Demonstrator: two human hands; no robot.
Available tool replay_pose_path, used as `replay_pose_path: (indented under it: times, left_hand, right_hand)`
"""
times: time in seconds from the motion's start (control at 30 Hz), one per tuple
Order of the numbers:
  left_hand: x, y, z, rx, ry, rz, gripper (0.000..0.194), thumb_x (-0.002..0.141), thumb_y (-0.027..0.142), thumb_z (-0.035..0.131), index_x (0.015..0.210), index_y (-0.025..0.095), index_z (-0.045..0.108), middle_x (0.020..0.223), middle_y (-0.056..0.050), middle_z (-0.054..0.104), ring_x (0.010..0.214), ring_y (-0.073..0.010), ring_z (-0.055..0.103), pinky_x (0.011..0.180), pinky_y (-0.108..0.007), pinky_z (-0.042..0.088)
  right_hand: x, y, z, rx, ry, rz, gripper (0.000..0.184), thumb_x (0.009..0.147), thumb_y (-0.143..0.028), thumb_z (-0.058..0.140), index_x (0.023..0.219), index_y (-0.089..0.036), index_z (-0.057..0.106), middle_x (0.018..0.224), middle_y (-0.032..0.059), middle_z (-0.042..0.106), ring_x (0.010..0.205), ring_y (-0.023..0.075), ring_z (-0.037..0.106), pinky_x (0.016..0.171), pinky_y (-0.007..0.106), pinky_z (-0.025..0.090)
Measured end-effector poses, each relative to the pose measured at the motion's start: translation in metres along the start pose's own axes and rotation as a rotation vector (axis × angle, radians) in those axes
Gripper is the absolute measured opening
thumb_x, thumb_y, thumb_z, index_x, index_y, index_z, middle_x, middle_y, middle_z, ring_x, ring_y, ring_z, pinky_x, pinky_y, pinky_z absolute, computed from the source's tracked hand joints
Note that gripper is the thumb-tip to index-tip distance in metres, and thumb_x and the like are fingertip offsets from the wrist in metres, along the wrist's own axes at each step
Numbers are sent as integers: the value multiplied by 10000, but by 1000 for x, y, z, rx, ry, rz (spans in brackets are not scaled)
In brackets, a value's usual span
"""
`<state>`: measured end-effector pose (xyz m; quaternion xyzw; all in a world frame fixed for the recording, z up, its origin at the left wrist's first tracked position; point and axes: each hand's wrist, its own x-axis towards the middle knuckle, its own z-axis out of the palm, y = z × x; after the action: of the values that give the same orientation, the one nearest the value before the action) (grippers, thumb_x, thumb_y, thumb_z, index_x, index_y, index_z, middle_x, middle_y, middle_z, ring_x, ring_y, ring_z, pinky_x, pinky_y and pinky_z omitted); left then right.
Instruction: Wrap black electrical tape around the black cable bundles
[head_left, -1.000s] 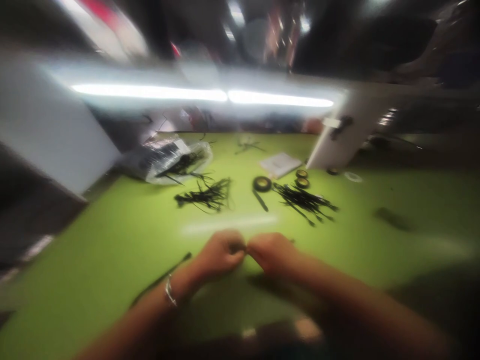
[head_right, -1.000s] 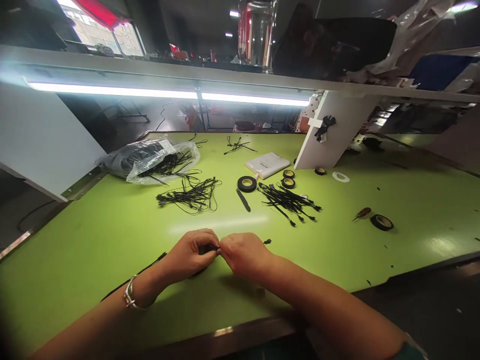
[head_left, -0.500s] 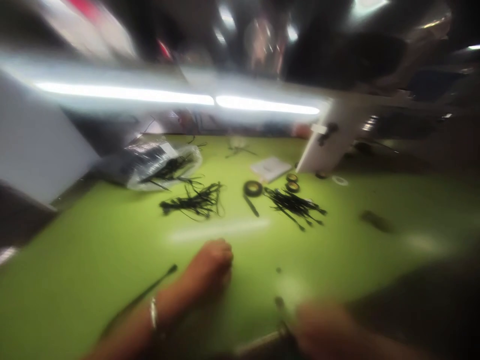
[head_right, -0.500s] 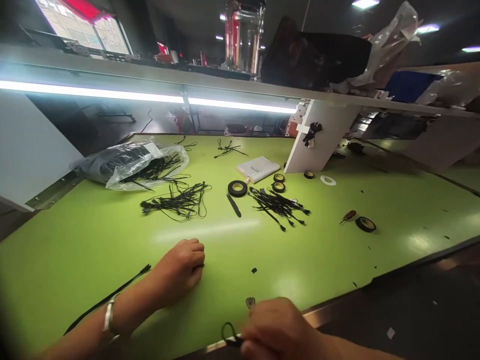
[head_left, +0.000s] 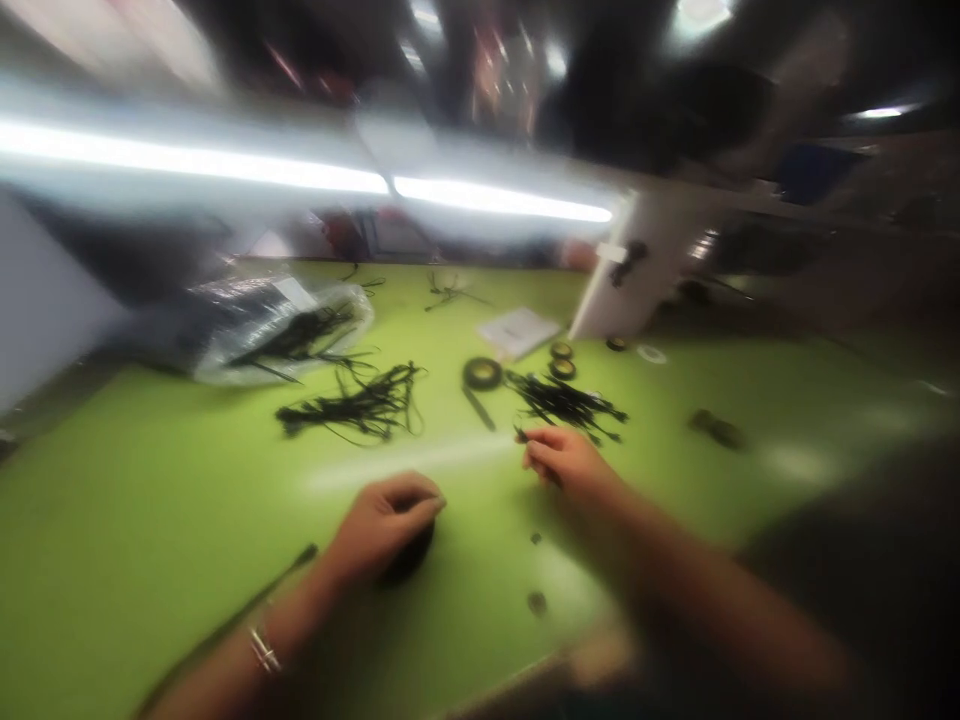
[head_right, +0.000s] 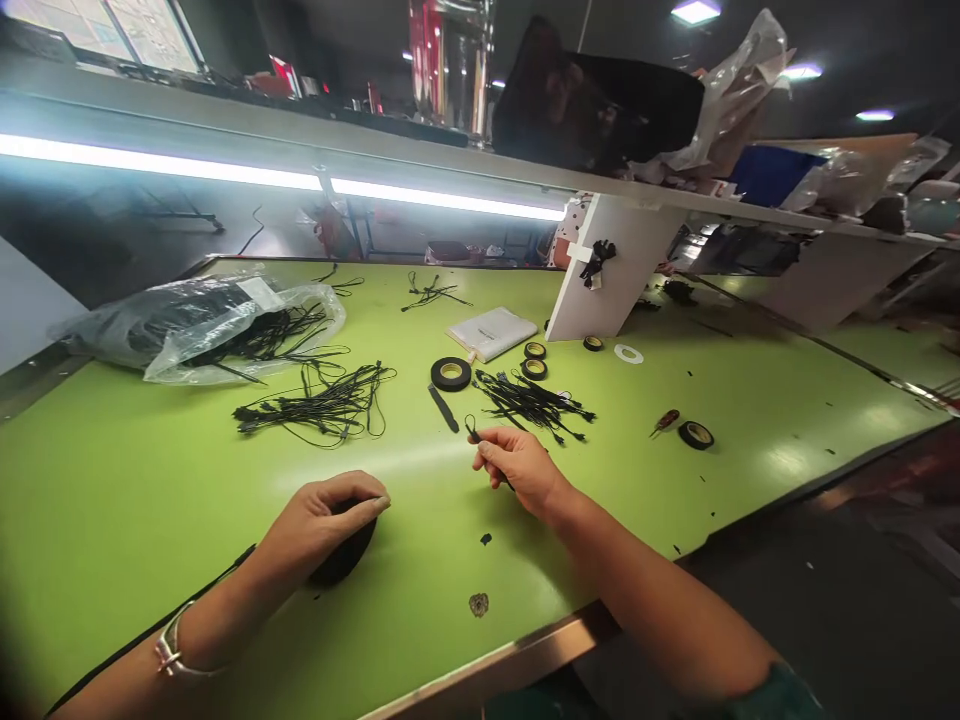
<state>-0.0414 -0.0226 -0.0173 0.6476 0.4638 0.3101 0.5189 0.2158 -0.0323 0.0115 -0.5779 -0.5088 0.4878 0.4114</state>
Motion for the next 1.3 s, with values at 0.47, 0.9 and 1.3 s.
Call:
replay_pose_path:
  times: [0.47,0.9,1.3]
  left_hand:
    - [-7,-1,11,-352,-114,-25,154,740,298,714,683,155,724,1219,-112,650,1025,-258,621,908,-338,443]
    - [-6,4,11,-249,188,150,126,754,283,710,782,174,766,1156,-126,650,1099,-238,579,994,-347,401]
    - [-10,18,9,-783,116,-123,259,718,345,748,871,137,751,717,-64,698,616,-152,609,576,-259,464]
  right_hand:
    - [3,4,50,-473,47,-460,163,814,-281,565,706,-190,646,609,-19,611,571,108,528,578,222,407]
    - [44,22,-7,-905,374,-775,390,882,-297,505,1252,-193,571,1255,123,603,1179,287,503,997,465,390]
    - [99,-18,101,-710,-80,-271,143,803,-209,555,770,-175,689,828,47,713,796,162,621,723,244,428]
